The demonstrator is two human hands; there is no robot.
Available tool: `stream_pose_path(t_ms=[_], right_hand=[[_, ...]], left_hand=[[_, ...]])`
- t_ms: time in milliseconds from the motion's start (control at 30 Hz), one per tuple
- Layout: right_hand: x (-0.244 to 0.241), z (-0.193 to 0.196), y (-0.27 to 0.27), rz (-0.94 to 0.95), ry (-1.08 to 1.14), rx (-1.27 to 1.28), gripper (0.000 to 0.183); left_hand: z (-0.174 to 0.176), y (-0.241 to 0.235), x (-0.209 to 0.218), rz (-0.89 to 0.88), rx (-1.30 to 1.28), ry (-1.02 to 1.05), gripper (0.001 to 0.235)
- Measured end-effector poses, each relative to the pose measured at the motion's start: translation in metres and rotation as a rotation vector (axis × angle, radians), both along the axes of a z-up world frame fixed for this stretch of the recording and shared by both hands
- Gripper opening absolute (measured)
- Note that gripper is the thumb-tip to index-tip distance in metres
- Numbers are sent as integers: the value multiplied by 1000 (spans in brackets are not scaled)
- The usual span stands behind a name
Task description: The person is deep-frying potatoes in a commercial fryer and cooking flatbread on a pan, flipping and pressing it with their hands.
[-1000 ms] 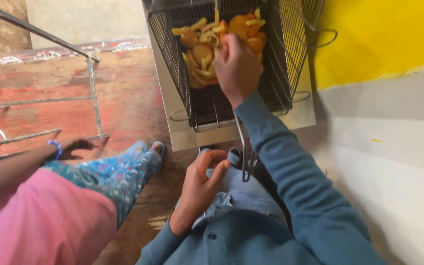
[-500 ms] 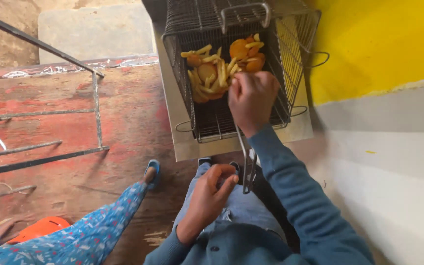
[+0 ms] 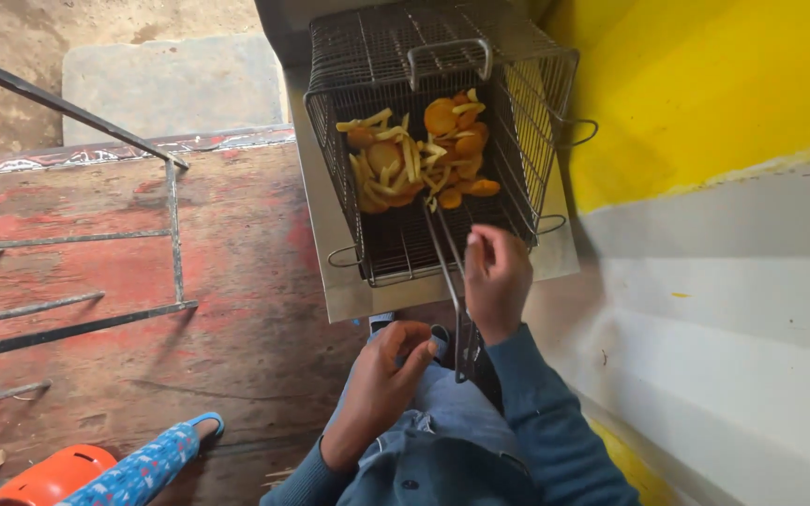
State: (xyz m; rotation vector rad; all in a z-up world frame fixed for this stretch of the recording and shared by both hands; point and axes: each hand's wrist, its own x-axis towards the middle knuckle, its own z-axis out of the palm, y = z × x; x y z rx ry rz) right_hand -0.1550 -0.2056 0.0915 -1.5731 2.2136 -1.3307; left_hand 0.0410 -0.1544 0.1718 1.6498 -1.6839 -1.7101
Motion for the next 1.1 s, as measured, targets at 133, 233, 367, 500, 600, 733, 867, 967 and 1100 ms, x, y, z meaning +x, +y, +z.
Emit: stream_pose_path(t_ms=[133, 233, 367, 500, 600, 733, 867, 967, 1100], right_hand=[[-1, -13, -79, 128, 103, 148, 36], [-11, -41, -159, 137, 292, 288, 51], [-24, -75, -194, 105, 720, 378, 48], [-24, -71, -186, 90, 763, 443, 30], [-32, -76, -179, 75, 811, 214, 21], [-30, -57, -155, 137, 668, 62, 19], [-25, -41, -125, 136, 127, 159, 22], [-26, -29, -116, 112, -57, 25, 16], [-17, 0, -116, 31, -263, 69, 13]], left_hand=[[1, 3, -6, -45, -12, 60, 28], [2, 3, -11, -63, -10, 75, 27], [-11, 11, -7, -2, -146, 125, 27], [-14, 14, 7, 55, -77, 118, 29], [-17, 13, 13, 75, -82, 134, 29], [-9, 6, 15, 67, -52, 83, 33], [-7, 2, 13, 36, -52, 65, 40], [-5, 0, 8, 46, -78, 103, 32], [-8, 3, 3, 28, -28, 90, 32]])
